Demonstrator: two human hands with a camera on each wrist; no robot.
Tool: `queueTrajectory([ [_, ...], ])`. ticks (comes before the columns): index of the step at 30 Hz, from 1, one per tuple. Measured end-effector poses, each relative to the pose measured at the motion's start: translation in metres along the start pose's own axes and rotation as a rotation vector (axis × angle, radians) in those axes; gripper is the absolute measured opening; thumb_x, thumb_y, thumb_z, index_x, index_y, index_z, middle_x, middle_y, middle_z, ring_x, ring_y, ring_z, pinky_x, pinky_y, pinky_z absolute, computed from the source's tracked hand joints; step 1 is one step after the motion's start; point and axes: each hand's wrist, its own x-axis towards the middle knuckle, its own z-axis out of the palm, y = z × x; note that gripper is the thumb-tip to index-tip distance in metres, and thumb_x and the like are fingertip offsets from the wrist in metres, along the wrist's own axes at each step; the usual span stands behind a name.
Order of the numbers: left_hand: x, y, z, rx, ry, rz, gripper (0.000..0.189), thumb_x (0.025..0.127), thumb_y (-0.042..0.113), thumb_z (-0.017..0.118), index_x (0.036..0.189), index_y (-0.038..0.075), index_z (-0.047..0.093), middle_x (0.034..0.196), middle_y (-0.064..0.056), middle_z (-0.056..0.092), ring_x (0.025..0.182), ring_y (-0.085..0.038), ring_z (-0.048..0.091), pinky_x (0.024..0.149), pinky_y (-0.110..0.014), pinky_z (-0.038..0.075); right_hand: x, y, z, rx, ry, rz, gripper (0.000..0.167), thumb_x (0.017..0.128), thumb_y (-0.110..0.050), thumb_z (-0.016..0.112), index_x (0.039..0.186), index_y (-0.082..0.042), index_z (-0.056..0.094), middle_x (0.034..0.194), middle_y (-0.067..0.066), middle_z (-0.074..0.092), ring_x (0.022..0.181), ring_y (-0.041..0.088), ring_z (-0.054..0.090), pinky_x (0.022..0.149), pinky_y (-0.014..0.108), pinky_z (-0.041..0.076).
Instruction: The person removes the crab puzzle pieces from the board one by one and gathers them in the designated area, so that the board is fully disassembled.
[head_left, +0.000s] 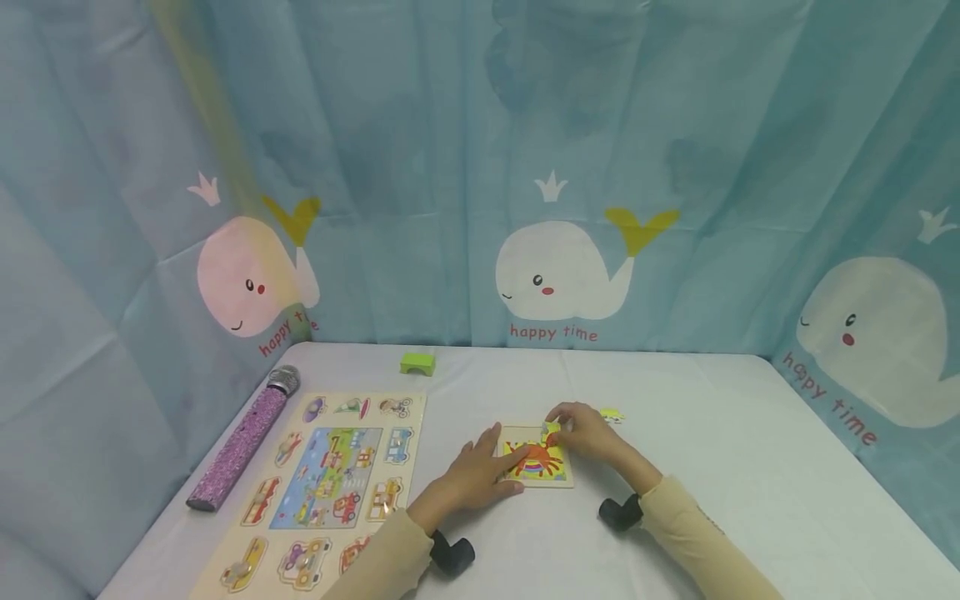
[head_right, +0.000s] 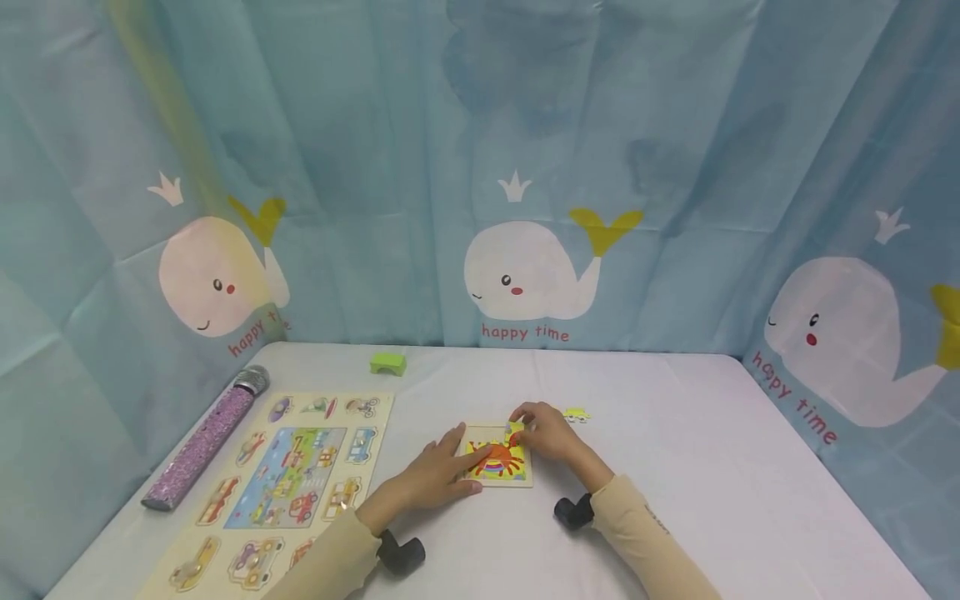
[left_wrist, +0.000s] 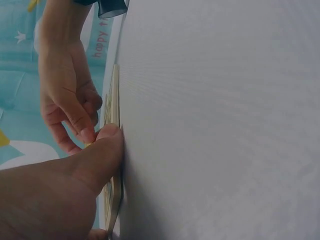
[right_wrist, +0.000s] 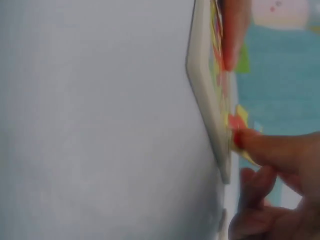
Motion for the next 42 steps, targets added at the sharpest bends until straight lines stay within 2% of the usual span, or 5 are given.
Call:
queueTrajectory([
  [4, -0.001, 0.001, -0.002, -0.011, -0.001, -0.014, 0.058, 0.085, 0.05, 0.056, 0.139, 0.037, 0.037, 0.153, -0.015, 0.016, 0.141, -0.034, 0.018, 0.111, -0.053, 0.022, 0.004, 0.007, -0.004, 0.088, -0.017, 0.009, 0.017, 0.084, -0.005, 0.059, 0.094, -0.015, 0.068, 0.092, 0.003, 0.066, 0.08, 0.015, 0.056, 0.068, 0.03, 0.047],
  [11, 0.0, 0.002, -0.002, -0.007, -0.008, -0.019, 0.058, 0.086, 0.05, 0.055, 0.14, 0.038, 0.036, 0.154, -0.015, 0.015, 0.141, -0.033, 0.017, 0.111, -0.053, 0.021, 0.01, 0.022, -0.023, 0.261, -0.009, 0.231, 0.018, 0.086, -0.019, 0.063, 0.101, -0.01, 0.068, 0.097, 0.004, 0.067, 0.078, 0.015, 0.054, 0.064, 0.025, 0.046],
  [23, 0.001, -0.002, 0.0, 0.005, 0.0, -0.005, 0.058, 0.087, 0.05, 0.054, 0.14, 0.036, 0.035, 0.154, -0.015, 0.013, 0.142, -0.033, 0.015, 0.113, -0.051, 0.018, -0.004, 0.08, -0.08, 0.283, 0.149, 0.446, 0.037, 0.089, -0.028, 0.059, 0.116, -0.002, 0.063, 0.079, -0.001, 0.055, 0.062, 0.011, 0.043, 0.057, 0.025, 0.039],
  [30, 0.002, -0.002, 0.002, 0.004, -0.003, -0.003, 0.059, 0.087, 0.051, 0.053, 0.14, 0.037, 0.034, 0.154, -0.014, 0.013, 0.142, -0.032, 0.014, 0.113, -0.051, 0.017, -0.013, 0.108, -0.089, 0.226, 0.158, 0.547, 0.043, 0.09, -0.031, 0.058, 0.119, 0.001, 0.059, 0.125, 0.023, 0.052, 0.092, 0.023, 0.05, 0.064, 0.024, 0.042],
  [42, 0.003, -0.001, 0.002, 0.019, 0.006, -0.005, 0.058, 0.087, 0.049, 0.053, 0.141, 0.035, 0.035, 0.154, -0.015, 0.014, 0.142, -0.032, 0.014, 0.113, -0.05, 0.018, -0.014, 0.108, -0.078, 0.155, 0.249, 0.517, 0.03, 0.09, -0.019, 0.057, 0.11, 0.003, 0.064, 0.124, 0.026, 0.054, 0.12, 0.042, 0.044, 0.098, 0.051, 0.038],
])
